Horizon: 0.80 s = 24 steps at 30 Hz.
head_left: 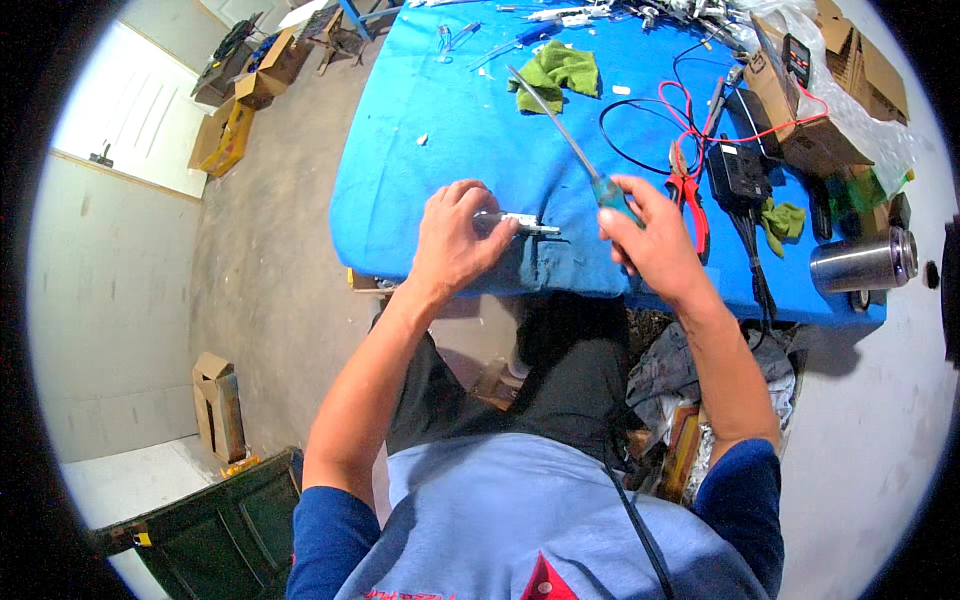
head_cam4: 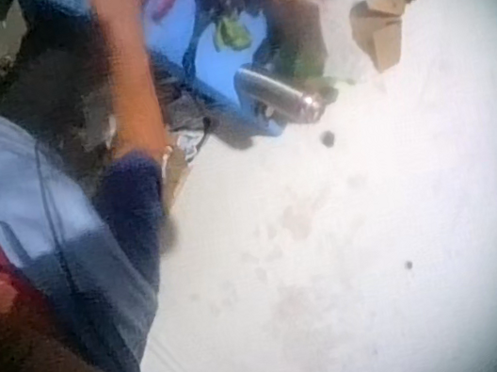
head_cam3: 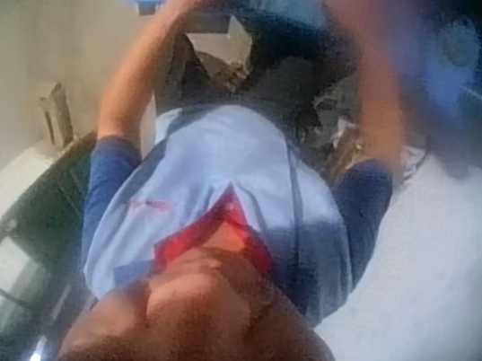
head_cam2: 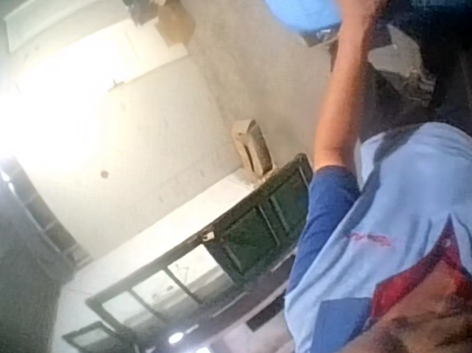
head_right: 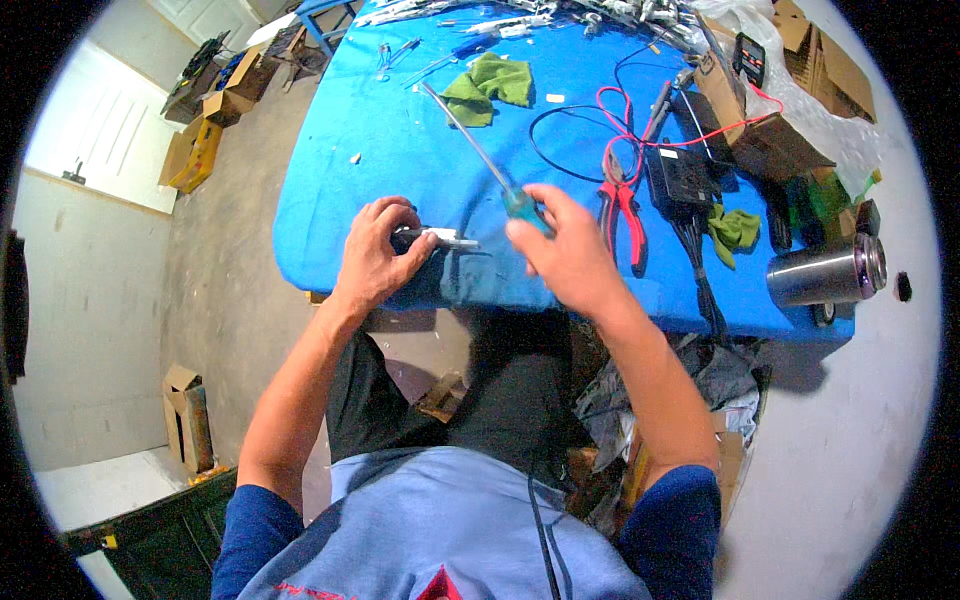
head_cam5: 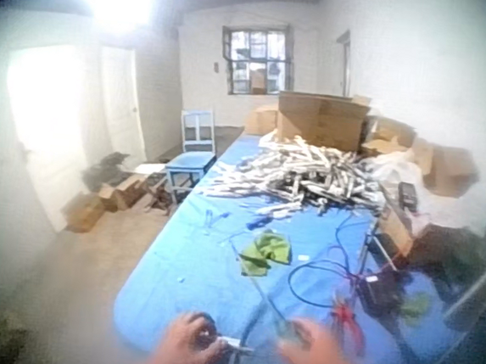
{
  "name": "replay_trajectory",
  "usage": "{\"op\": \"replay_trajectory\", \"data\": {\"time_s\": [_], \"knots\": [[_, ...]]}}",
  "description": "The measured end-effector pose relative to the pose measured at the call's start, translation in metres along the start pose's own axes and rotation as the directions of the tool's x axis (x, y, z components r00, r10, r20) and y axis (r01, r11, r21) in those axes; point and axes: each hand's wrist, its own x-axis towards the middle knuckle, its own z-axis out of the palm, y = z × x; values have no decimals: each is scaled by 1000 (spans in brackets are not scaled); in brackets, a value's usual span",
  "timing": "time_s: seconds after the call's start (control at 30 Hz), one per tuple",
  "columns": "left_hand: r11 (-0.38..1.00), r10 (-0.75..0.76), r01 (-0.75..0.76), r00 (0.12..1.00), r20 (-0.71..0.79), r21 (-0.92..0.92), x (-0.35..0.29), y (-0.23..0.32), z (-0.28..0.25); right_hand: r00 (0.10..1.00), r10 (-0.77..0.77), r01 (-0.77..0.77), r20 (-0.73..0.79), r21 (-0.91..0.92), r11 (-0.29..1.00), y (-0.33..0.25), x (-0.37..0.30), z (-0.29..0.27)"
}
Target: The person picks up a metal component from a table, holds it by hand, and uses a screwdriver to tighten a screw on it. Then, they use pliers to bend a metal wire on the component.
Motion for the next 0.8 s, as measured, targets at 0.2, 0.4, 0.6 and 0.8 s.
{"op": "replay_trajectory", "data": {"time_s": [0.2,0.4,0.6,0.8], "knots": [[993,-24,29,998,52,-113,-16,-6,-10,999,40,-42,31,51,998,23,-75,-4],[999,18,-19,1000,-23,-47,-27,-7,-6,1000,-12,12,-6,-21,1000,33,-132,3],[999,49,-48,994,-94,8,-32,-6,0,999,-17,23,45,-140,990,35,-151,11],[997,67,-64,991,-118,31,-39,3,3,996,61,-58,68,-53,997,30,-146,17]]}}
